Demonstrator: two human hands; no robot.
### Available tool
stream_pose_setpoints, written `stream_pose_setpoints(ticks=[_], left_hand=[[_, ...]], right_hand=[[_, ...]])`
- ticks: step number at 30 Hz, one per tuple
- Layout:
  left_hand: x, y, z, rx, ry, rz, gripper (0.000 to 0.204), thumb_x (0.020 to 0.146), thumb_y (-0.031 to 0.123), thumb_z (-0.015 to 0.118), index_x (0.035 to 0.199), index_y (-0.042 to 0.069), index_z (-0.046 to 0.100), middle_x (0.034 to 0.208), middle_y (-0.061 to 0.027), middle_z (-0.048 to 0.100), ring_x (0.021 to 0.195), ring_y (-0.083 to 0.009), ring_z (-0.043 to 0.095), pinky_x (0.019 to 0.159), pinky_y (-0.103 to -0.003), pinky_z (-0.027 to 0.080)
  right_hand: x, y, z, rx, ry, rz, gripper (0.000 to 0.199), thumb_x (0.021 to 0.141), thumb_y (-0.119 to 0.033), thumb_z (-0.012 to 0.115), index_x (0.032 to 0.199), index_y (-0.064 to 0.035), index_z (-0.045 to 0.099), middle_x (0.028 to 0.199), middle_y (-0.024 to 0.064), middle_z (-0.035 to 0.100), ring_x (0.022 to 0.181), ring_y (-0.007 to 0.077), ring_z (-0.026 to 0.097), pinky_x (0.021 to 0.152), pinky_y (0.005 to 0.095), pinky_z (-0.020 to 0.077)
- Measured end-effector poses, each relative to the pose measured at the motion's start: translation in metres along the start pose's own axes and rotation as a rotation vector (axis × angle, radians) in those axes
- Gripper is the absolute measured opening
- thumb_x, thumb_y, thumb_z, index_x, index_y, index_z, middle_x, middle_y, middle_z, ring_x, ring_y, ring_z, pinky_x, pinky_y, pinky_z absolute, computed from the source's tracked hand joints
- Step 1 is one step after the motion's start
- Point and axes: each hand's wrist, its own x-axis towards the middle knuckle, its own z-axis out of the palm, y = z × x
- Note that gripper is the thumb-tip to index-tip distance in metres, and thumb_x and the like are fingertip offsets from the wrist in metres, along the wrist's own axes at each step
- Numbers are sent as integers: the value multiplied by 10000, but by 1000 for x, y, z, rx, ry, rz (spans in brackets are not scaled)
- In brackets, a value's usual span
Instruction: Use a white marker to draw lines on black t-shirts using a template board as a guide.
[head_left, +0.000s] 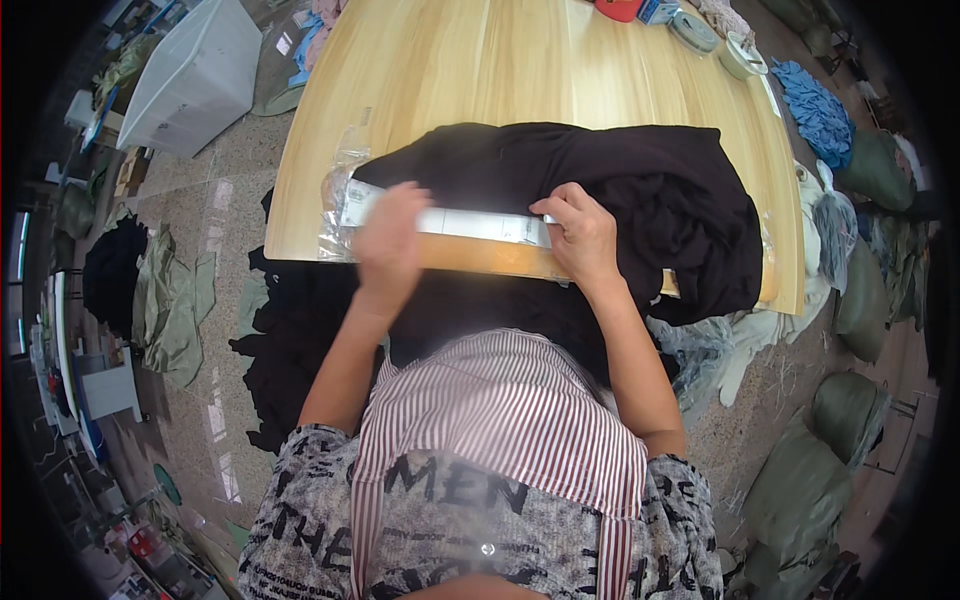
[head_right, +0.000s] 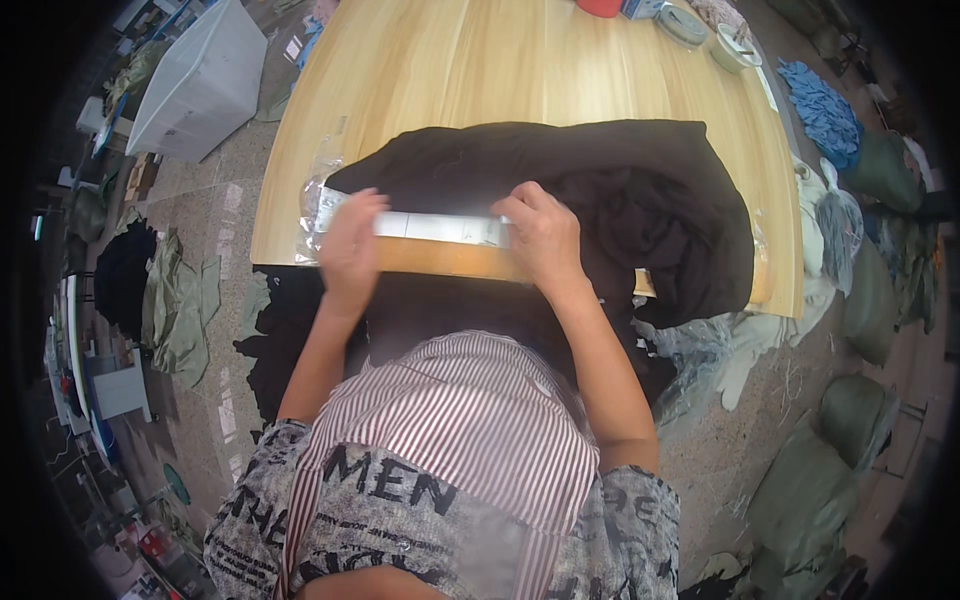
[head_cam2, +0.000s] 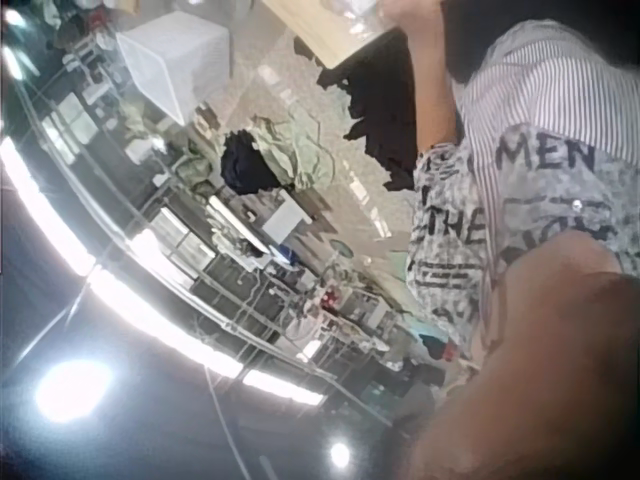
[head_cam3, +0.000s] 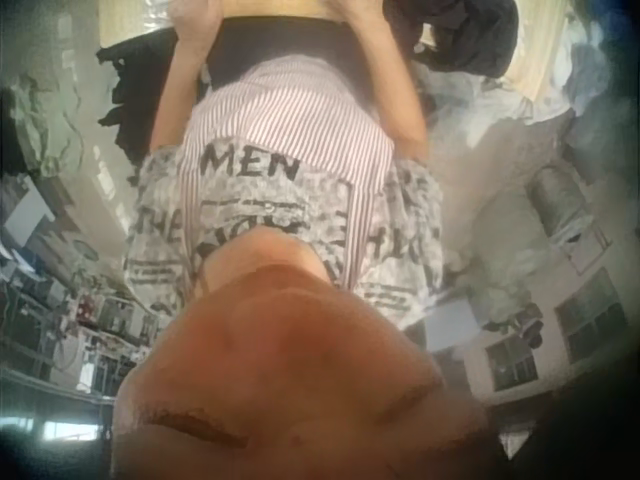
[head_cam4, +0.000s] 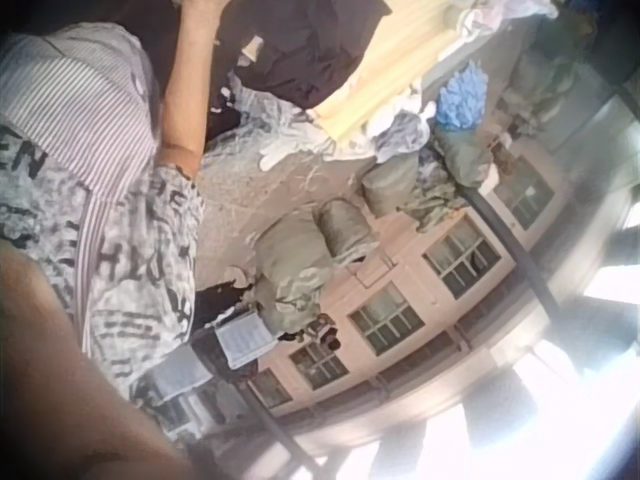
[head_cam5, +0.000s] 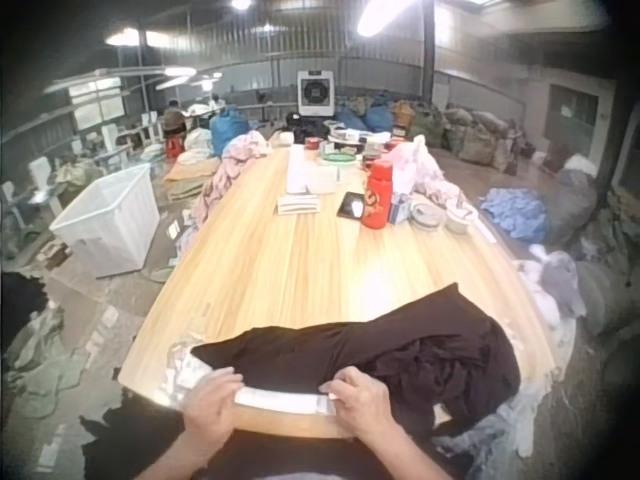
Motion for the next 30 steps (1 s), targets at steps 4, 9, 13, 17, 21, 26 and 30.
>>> stream_pose_setpoints(ticks=[4, 9, 13, 17, 21, 26, 30], left_hand=[[-7, 40, 43, -67, -373, 85, 365, 810, 139, 667, 1148, 26, 588, 1318, -154, 516, 1309, -348, 397, 1074, -508, 293], [-11, 48, 48, 81, -530, 30, 656, 752, 349, 716, 1295, 60, 488, 1414, -139, 401, 1370, -352, 283, 1094, -529, 240], [-11, 52, 48, 97, -545, 18, 676, 746, 367, 719, 1307, 74, 483, 1409, -138, 403, 1369, -351, 285, 1096, -531, 237], [-13, 55, 49, 104, -510, 16, 667, 725, 384, 736, 1278, 77, 522, 1408, -165, 395, 1356, -368, 298, 1088, -533, 252], [-16, 56, 51, 90, -439, 0, 667, 708, 384, 751, 1264, 80, 542, 1410, -228, 366, 1339, -401, 311, 1078, -536, 266], [-16, 57, 51, 90, -440, -21, 649, 714, 397, 745, 1254, 92, 556, 1439, -239, 327, 1357, -395, 288, 1088, -524, 257], [-18, 55, 53, 81, -441, -36, 626, 721, 408, 740, 1232, 87, 574, 1464, -229, 304, 1376, -382, 267, 1099, -516, 243]], right_hand=[[-2, -3, -2, 15, 5, -14, 229, 611, 48, 615, 776, -106, 654, 779, 45, 569, 694, 243, 607, 589, 352, 496], [-3, -7, -12, 262, -20, 84, 99, 747, 23, 607, 817, -27, 655, 795, 60, 563, 699, 192, 590, 602, 296, 469], [10, -8, -19, 551, -7, 387, 149, 904, -115, 561, 860, -13, 660, 780, 65, 599, 646, 148, 572, 587, 271, 459], [6, -15, -1, 725, -6, 549, 182, 907, -176, 583, 898, -13, 665, 788, 72, 661, 645, 147, 616, 628, 256, 480], [3, -23, 2, 515, -76, 447, 160, 831, -159, 639, 905, -19, 661, 857, 90, 677, 726, 206, 658, 649, 305, 503], [5, -25, 5, 321, -15, 260, 120, 811, -135, 641, 874, -34, 653, 827, 98, 660, 717, 263, 640, 636, 341, 501], [7, -27, 8, 208, 4, 180, 114, 807, -151, 655, 831, -40, 639, 772, 85, 640, 682, 269, 628, 593, 347, 491]])
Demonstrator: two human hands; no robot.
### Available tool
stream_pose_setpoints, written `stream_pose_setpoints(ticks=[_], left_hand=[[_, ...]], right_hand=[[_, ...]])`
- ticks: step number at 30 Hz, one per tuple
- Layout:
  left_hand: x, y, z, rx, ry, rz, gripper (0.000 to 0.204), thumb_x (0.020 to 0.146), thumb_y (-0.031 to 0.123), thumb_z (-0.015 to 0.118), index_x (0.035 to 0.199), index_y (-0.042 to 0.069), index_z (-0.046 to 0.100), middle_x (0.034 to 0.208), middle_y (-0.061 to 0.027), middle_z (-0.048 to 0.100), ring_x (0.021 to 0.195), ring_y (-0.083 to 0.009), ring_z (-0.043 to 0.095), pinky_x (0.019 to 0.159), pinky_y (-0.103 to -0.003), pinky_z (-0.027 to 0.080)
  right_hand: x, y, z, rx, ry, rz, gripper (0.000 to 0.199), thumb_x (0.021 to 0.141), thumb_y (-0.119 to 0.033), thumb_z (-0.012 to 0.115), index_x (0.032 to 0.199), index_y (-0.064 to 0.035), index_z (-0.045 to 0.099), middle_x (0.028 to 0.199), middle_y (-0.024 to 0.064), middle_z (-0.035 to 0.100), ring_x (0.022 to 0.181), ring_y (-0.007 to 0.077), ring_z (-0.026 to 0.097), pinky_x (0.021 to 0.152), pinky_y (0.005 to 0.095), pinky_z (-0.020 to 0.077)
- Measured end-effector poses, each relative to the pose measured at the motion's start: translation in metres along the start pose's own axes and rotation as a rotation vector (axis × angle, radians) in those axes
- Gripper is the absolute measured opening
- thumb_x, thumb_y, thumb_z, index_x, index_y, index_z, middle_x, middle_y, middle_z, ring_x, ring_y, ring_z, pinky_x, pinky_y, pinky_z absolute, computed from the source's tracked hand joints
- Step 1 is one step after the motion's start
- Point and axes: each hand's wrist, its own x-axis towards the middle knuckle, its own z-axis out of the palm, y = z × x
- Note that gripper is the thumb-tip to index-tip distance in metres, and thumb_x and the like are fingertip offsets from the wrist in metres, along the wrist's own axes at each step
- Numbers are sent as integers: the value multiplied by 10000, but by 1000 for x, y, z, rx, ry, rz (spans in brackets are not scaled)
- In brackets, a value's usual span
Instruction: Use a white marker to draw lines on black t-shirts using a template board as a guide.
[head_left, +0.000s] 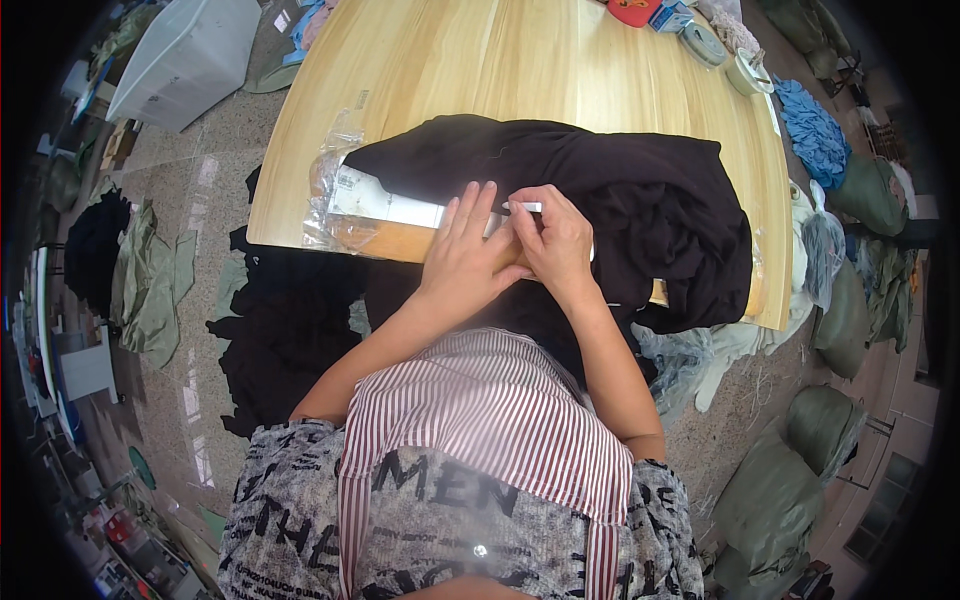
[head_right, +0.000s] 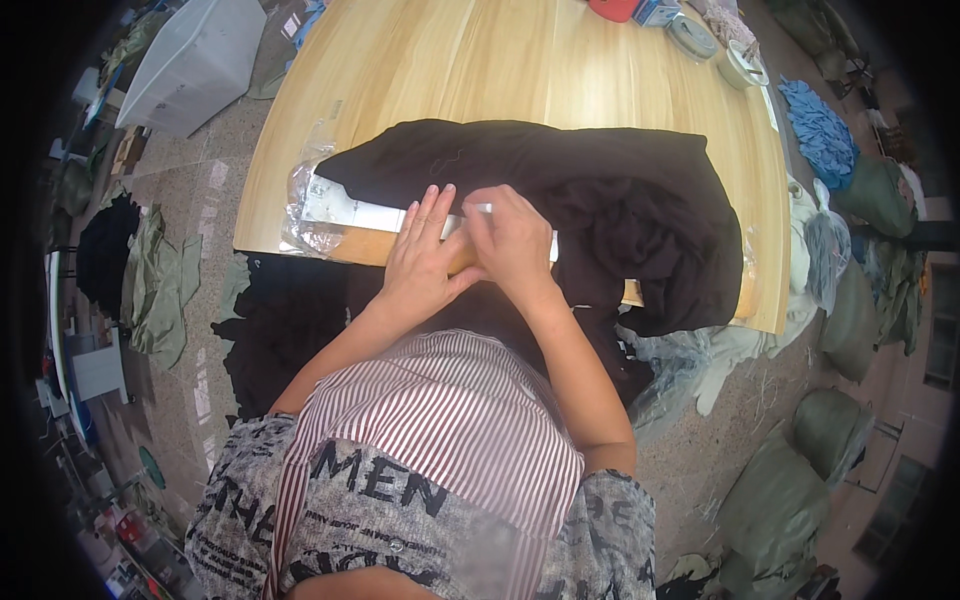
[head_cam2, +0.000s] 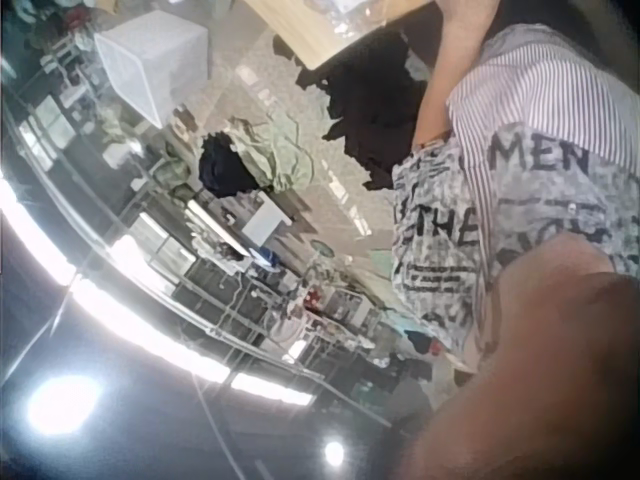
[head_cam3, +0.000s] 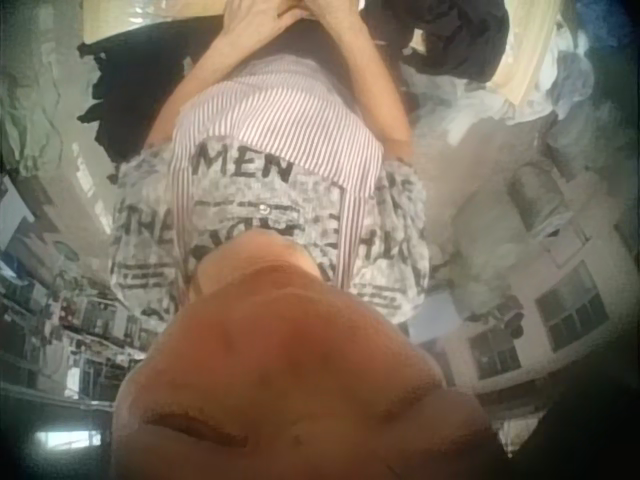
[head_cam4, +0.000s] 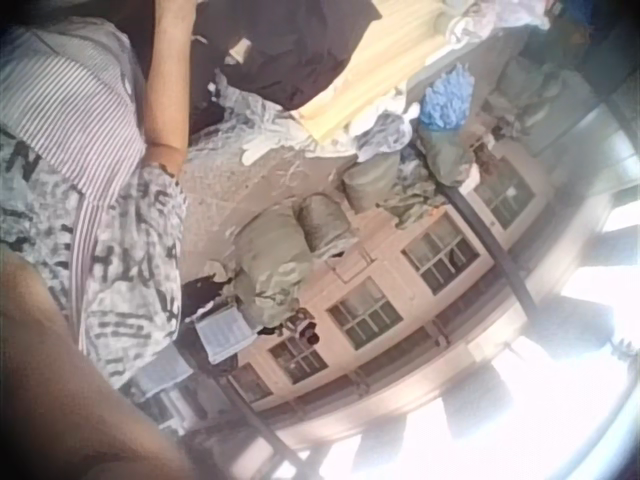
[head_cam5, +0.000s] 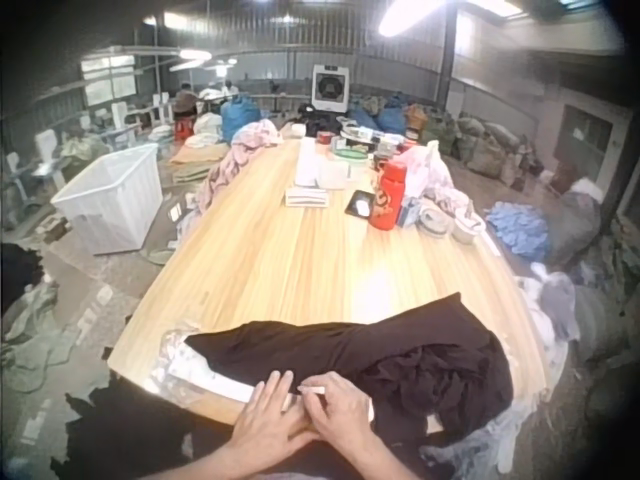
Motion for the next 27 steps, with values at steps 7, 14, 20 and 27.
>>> stream_pose_setpoints(ticks=[7, 14, 20, 27], left_hand=[[0, -2, 0, 25, 17, 31, 683, 708, 386, 749, 1289, 102, 528, 1423, -252, 343, 1340, -414, 305, 1080, -533, 264], [4, 4, 2, -87, 76, 69, 599, 728, 261, 723, 1217, -14, 511, 1272, -233, 463, 1227, -410, 405, 1041, -512, 312], [2, 2, 6, -150, 67, 64, 522, 770, 223, 679, 1194, -34, 516, 1160, -240, 545, 1151, -410, 469, 1024, -523, 330], [6, 3, 4, -142, 77, 89, 496, 769, 213, 675, 1178, -26, 532, 1147, -226, 567, 1134, -393, 495, 1015, -514, 341]], right_hand=[[10, 1, 8, -199, -42, 94, 116, 849, -147, 658, 818, -38, 632, 711, 71, 629, 559, 188, 596, 510, 286, 458], [15, -15, 21, 466, -19, 168, 98, 865, -100, 647, 928, -29, 668, 805, 74, 658, 678, 95, 594, 610, 231, 470], [27, -29, 24, 104, -268, 54, 148, 805, -137, 664, 937, -75, 691, 856, 73, 664, 763, 210, 626, 687, 308, 492], [37, -29, 31, -21, -292, -25, 136, 802, -151, 657, 921, -98, 693, 827, 82, 660, 720, 236, 615, 670, 328, 489]])
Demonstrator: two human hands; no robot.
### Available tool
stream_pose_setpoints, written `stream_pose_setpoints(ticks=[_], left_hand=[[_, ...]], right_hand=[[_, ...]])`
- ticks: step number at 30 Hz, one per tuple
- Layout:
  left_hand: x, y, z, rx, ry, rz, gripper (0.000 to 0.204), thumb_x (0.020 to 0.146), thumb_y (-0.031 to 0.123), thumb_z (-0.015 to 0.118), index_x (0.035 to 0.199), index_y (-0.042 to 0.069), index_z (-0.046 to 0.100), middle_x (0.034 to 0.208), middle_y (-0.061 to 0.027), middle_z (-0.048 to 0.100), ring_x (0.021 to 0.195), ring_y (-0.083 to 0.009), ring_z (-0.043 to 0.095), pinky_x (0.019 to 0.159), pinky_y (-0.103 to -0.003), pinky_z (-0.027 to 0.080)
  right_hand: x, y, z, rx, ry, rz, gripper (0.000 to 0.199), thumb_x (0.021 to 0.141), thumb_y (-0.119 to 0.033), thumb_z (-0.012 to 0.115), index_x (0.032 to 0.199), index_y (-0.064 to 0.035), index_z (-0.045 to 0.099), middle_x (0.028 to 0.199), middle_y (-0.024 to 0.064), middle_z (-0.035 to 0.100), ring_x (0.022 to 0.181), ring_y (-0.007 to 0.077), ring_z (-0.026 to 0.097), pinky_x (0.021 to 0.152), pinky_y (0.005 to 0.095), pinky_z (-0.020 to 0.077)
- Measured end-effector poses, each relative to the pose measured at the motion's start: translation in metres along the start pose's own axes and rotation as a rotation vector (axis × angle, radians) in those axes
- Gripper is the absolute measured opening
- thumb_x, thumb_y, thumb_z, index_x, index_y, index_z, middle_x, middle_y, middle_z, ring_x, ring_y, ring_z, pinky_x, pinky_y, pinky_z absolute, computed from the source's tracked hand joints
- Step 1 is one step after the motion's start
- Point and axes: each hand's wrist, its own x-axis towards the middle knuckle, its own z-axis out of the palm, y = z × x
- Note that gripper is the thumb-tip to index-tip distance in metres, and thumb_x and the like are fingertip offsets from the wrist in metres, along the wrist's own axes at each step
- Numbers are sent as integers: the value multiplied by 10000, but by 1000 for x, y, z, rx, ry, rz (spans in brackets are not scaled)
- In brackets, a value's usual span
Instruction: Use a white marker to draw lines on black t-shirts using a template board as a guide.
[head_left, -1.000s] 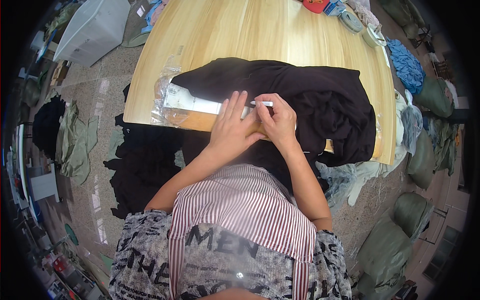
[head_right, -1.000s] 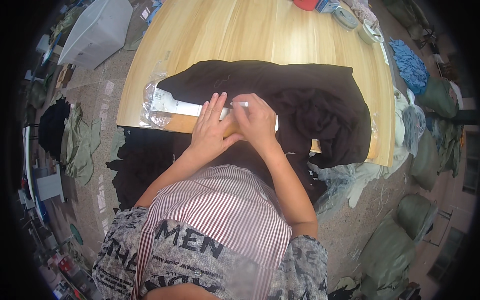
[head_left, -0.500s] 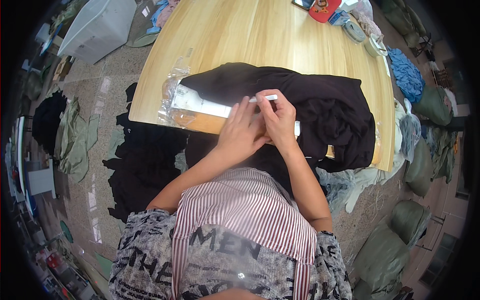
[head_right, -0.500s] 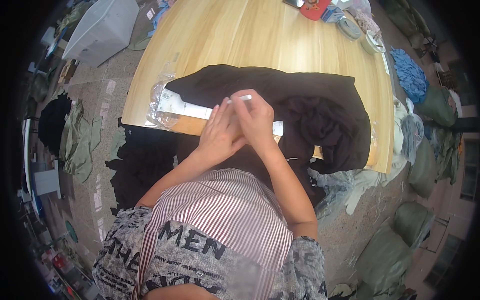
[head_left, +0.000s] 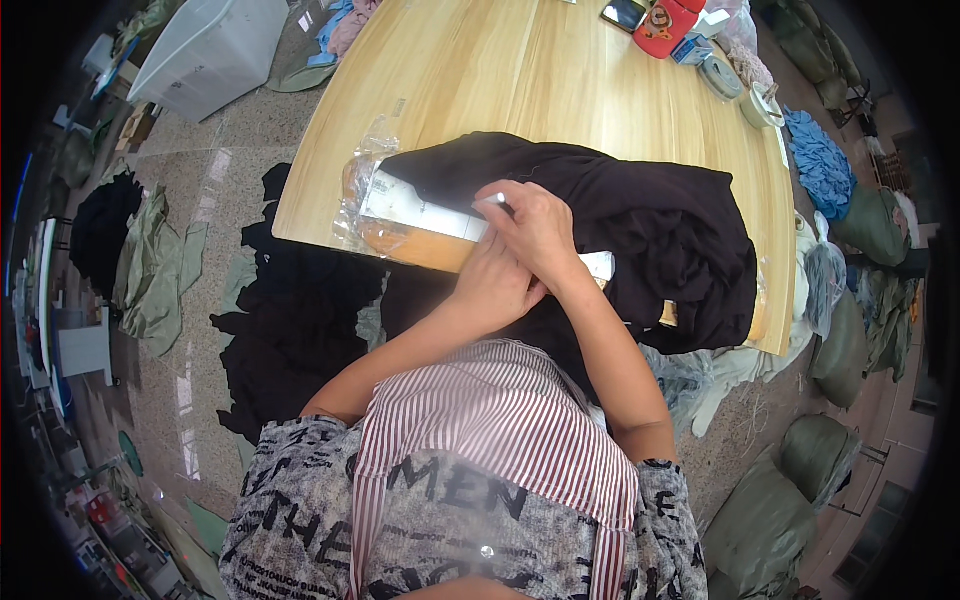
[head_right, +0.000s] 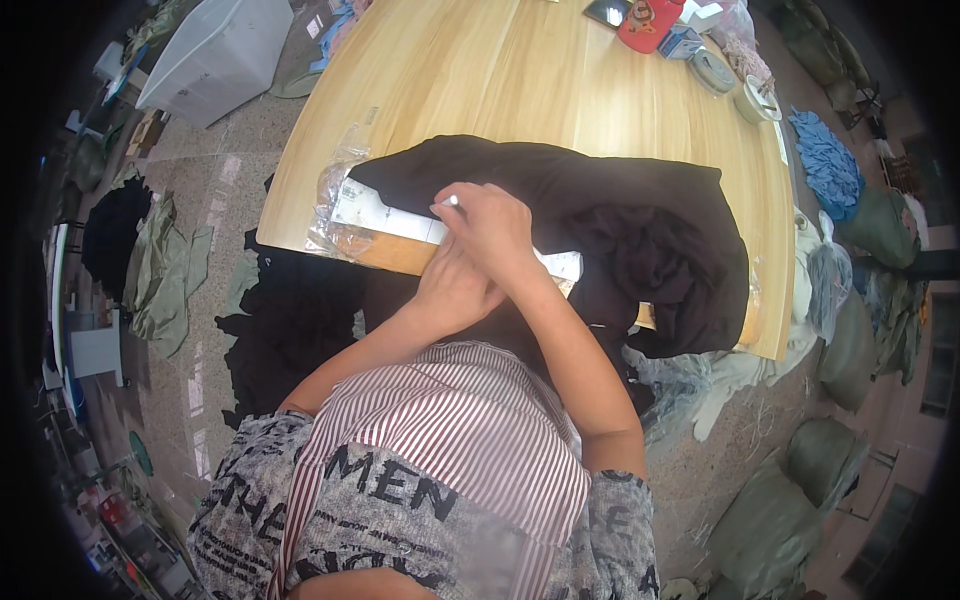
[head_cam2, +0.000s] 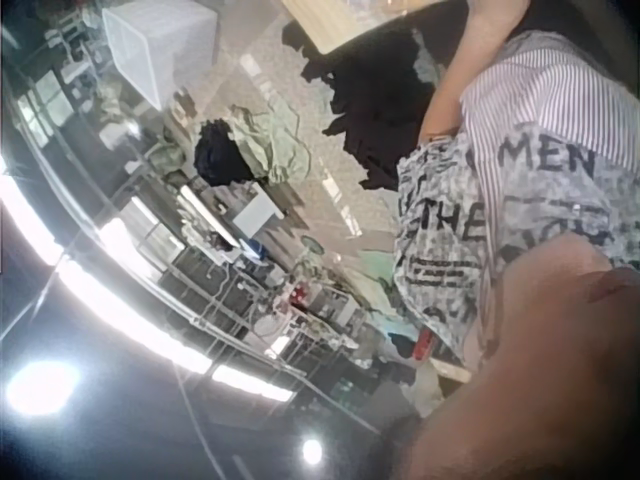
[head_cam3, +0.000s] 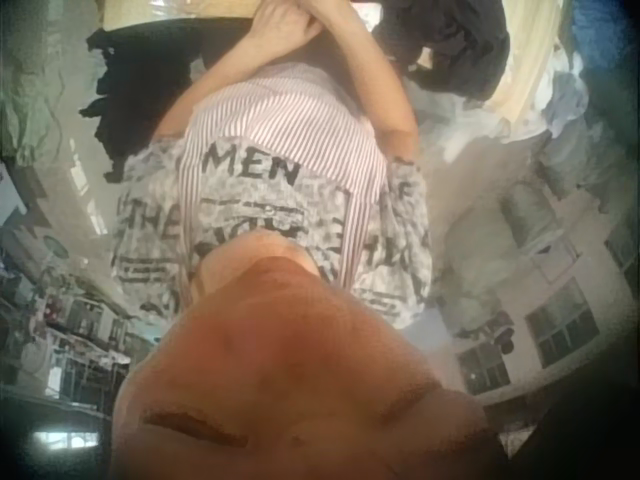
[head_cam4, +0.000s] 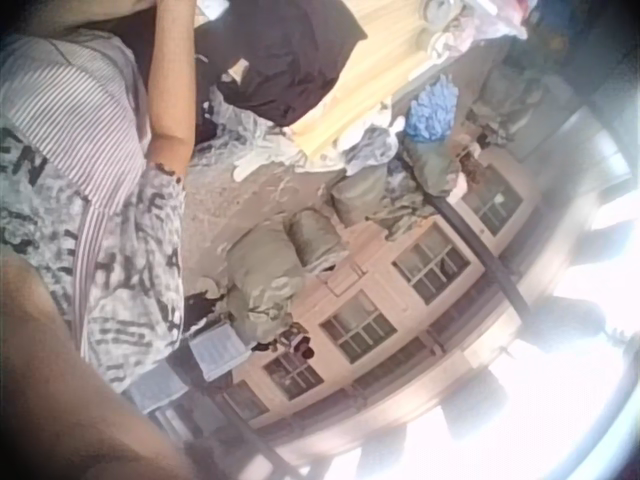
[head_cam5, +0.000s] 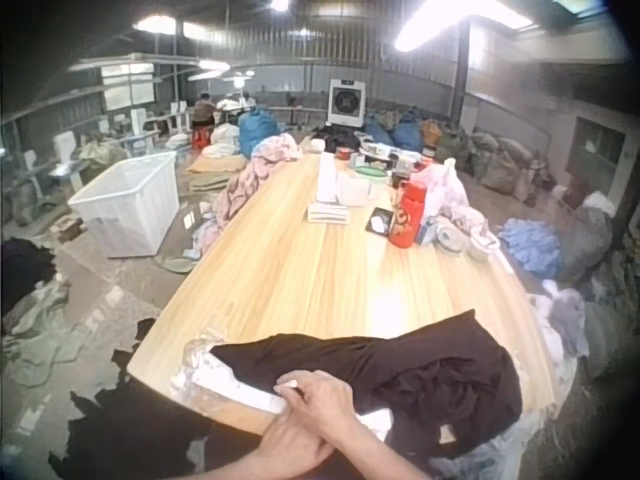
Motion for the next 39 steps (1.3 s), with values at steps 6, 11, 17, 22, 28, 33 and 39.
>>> stream_pose_setpoints(ticks=[6, 11, 17, 22, 28, 33, 39], left_hand=[[27, -9, -3, 177, -129, -31, 536, 734, 169, 665, 1218, -14, 525, 1008, -144, 617, 1052, -299, 558, 905, -462, 427], [88, -18, 1, 245, -261, -147, 360, 718, 118, 658, 1059, 21, 599, 801, -151, 648, 772, -309, 651, 660, -425, 511], [144, -28, -77, 193, 127, -87, 205, 719, 187, 683, 884, 95, 601, 756, -159, 640, 752, -360, 637, 643, -437, 489], [116, -85, -221, 202, 738, -18, 321, 710, -70, 499, 989, 14, 634, 834, -127, 669, 752, -209, 640, 687, -315, 490], [-185, -199, -260, 531, 1095, -768, 219, 783, 52, 543, 961, -69, 583, 832, -165, 611, 727, -213, 568, 705, -352, 461], [-453, -127, -78, -141, 1611, -1526, 277, 850, 181, 604, 1010, -43, 576, 862, -178, 636, 750, -328, 619, 710, -457, 496], [-348, -122, -13, -511, 799, -1526, 83, 868, 127, 585, 802, 79, 567, 598, -14, 510, 458, -97, 453, 403, -248, 373]], right_hand=[[-12, 17, -16, 924, 362, 358, 222, 940, -205, 569, 852, -18, 650, 706, -16, 591, 581, 9, 411, 511, 179, 330], [-74, 44, -48, 1144, 476, 541, 217, 958, -239, 551, 909, -33, 600, 748, 13, 590, 621, 50, 458, 564, 216, 373], [-70, 61, -82, 735, 410, 488, 236, 908, -262, 623, 855, -34, 650, 783, 1, 623, 735, 59, 525, 661, 227, 396], [23, 31, -86, 661, 228, -124, 162, 899, -178, 633, 892, -18, 654, 786, -19, 599, 786, 55, 533, 731, 203, 414], [44, -84, -66, 225, 268, -714, 149, 790, -173, 707, 822, -38, 654, 963, 62, 675, 945, 237, 598, 829, 304, 451], [-16, -33, -31, 591, 72, -353, 95, 794, -74, 662, 875, -26, 646, 947, 81, 662, 943, 274, 598, 810, 350, 470], [-86, -7, -30, 689, -184, 123, 126, 807, -33, 632, 933, -29, 647, 907, 99, 641, 841, 212, 620, 762, 296, 485]])
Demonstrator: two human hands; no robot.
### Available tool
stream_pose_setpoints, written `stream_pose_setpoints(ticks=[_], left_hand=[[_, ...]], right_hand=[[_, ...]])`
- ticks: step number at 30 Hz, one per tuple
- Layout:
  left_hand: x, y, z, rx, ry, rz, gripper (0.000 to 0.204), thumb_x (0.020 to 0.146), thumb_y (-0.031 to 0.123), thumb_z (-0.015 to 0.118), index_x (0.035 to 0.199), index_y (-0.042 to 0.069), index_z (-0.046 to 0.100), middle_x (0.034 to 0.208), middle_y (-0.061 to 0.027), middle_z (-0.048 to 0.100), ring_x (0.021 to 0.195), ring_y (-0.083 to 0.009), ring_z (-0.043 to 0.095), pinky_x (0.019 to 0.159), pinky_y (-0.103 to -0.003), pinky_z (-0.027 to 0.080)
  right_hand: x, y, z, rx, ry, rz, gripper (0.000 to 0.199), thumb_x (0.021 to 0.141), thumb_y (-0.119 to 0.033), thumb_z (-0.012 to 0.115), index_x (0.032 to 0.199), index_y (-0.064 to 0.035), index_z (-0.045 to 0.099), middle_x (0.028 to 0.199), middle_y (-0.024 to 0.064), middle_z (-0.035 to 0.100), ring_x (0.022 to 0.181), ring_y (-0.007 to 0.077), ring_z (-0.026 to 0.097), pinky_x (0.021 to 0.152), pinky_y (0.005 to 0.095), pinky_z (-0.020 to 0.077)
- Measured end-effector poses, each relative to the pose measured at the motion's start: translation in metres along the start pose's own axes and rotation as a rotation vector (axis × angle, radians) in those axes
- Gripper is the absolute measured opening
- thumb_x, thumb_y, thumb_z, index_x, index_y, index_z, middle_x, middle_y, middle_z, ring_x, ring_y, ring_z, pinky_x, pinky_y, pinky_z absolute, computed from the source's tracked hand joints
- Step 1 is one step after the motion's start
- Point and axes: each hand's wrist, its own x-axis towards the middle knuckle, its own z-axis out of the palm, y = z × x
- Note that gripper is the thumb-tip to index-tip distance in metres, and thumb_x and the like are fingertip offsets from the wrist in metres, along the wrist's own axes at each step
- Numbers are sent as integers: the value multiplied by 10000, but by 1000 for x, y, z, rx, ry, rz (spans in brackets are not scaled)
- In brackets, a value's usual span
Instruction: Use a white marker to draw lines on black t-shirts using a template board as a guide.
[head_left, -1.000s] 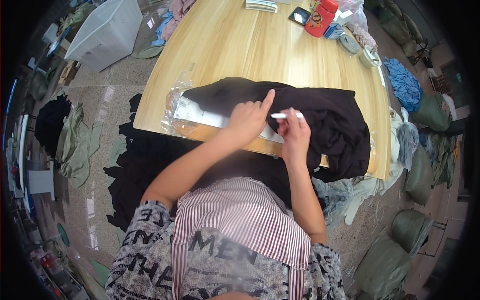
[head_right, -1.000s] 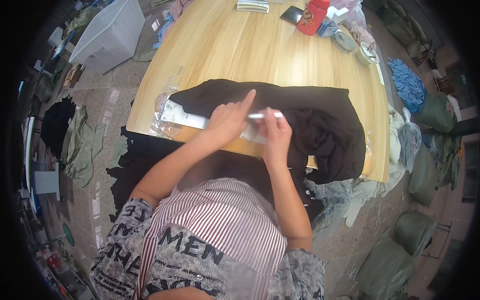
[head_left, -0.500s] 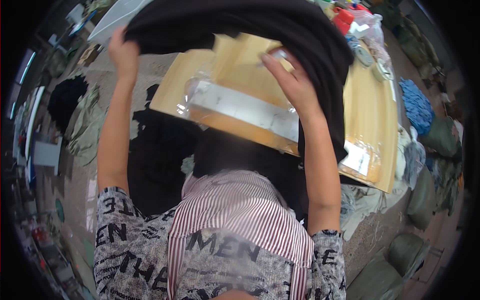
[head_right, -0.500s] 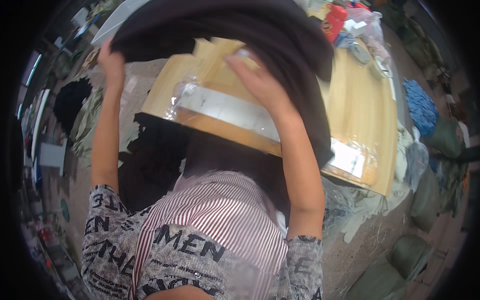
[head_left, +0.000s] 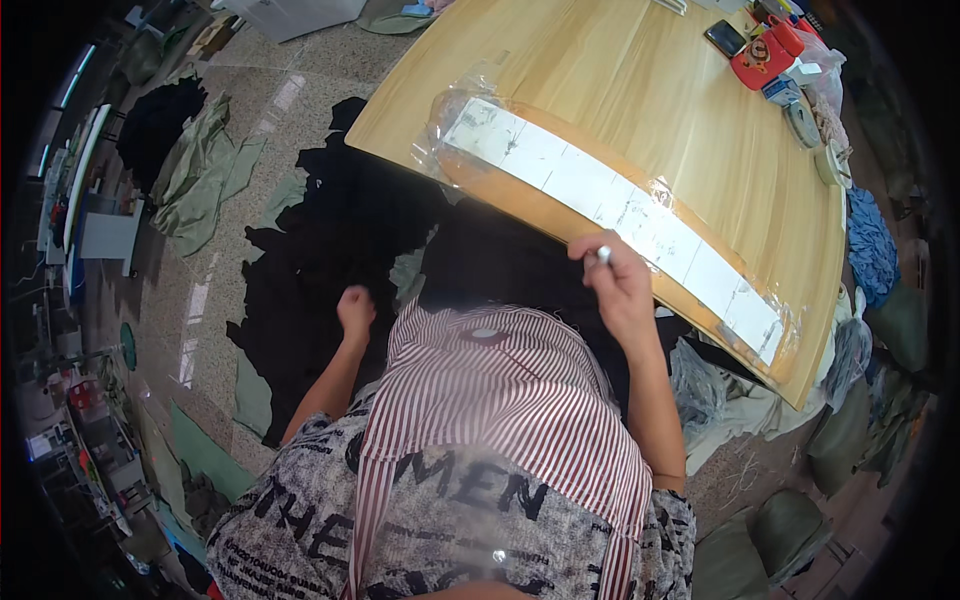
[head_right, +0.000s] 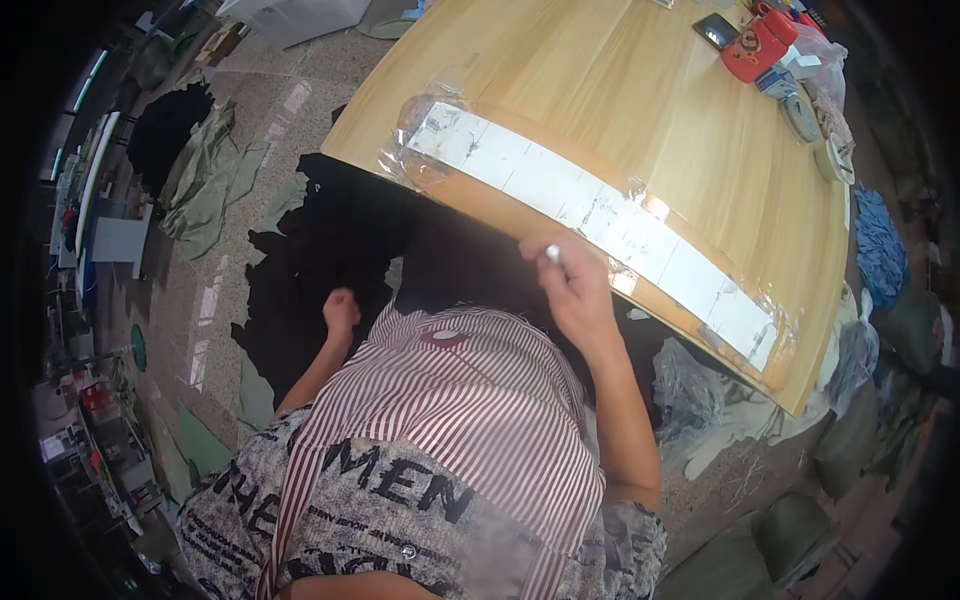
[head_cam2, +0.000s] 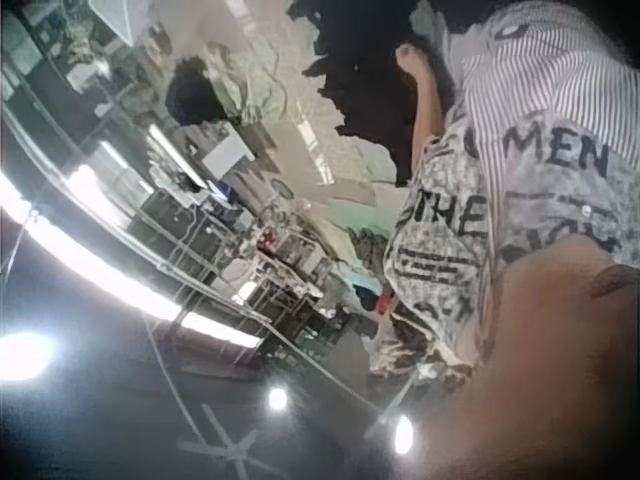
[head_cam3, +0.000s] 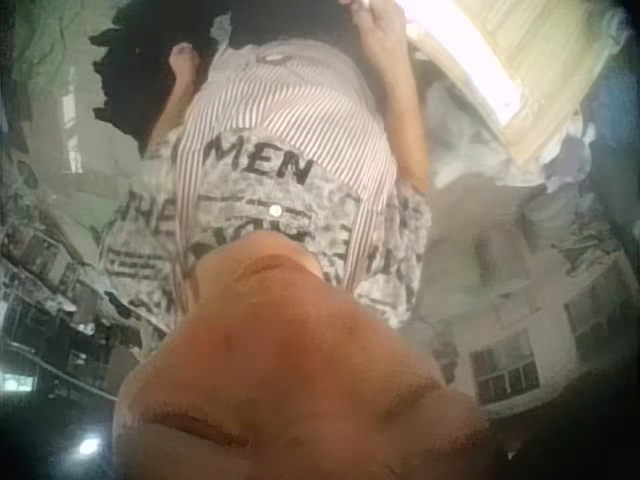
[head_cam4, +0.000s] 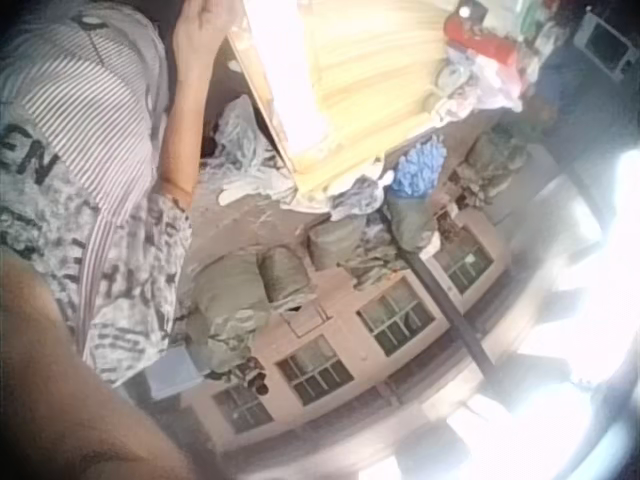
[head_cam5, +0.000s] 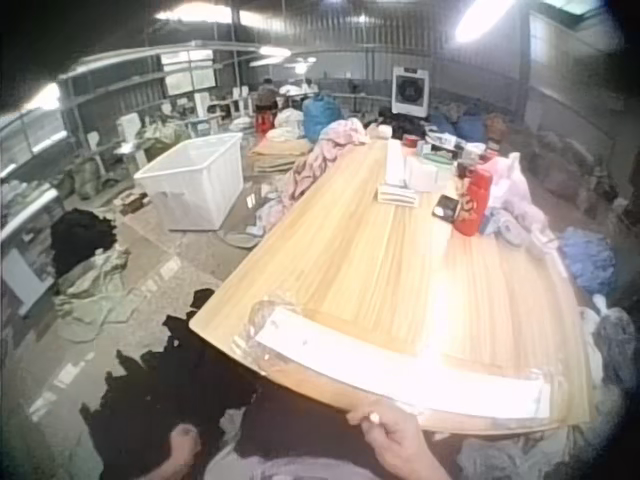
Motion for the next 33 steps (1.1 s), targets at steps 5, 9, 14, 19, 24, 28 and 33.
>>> stream_pose_setpoints(ticks=[5, 9, 14, 19, 24, 28, 33], left_hand=[[-74, 152, 118, 98, -746, 642, 103, 868, 19, 579, 970, 15, 596, 802, 5, 592, 722, -56, 553, 649, -197, 447], [-138, 201, 139, 252, -986, 949, 54, 821, -16, 605, 874, -7, 614, 791, -63, 606, 722, -95, 580, 649, -236, 457], [-162, 221, 130, 341, -1013, 1156, 116, 787, -30, 633, 903, -16, 632, 830, -96, 644, 751, -174, 622, 682, -286, 492], [-198, 263, 133, 134, -1323, 1155, 263, 796, 28, 644, 1058, -5, 636, 1115, -187, 594, 1019, -308, 597, 868, -345, 480], [-208, 297, 169, 54, -804, 1446, 245, 843, 27, 603, 1075, -50, 595, 1168, -203, 540, 1044, -323, 566, 888, -334, 452], [-212, 317, 193, 284, -1338, 975, 260, 891, 109, 557, 1091, -55, 587, 929, -198, 617, 909, -350, 600, 845, -341, 469], [-198, 310, 210, 790, -1286, 955, 385, 873, 313, 617, 876, -69, 567, 835, -254, 580, 777, -342, 585, 718, -395, 452]], right_hand=[[-33, 24, 27, -736, -256, -10, 228, 781, -143, 699, 991, -81, 639, 895, 70, 608, 730, 220, 632, 632, 335, 507], [-35, 52, 27, -905, -195, -42, 211, 737, -159, 717, 920, -90, 637, 856, 91, 597, 756, 268, 631, 647, 366, 515], [-30, 28, 3, -561, -150, 67, 131, 790, -145, 689, 857, -66, 609, 764, 56, 596, 681, 206, 614, 615, 315, 486], [4, -121, -23, 545, -42, -47, 117, 907, -146, 608, 854, -67, 539, 715, -52, 502, 613, 20, 452, 509, 169, 356], [33, -181, -44, 673, -11, -212, 95, 903, -152, 610, 874, -84, 552, 699, -48, 502, 541, -4, 412, 437, 161, 285], [37, -189, -55, 646, 125, -293, 82, 946, -162, 529, 948, -82, 550, 568, -50, 417, 417, 10, 299, 398, 170, 228], [31, -186, -114, 639, 438, -422, 70, 917, -181, 604, 908, -112, 603, 610, -60, 512, 443, 6, 329, 430, 185, 230]])
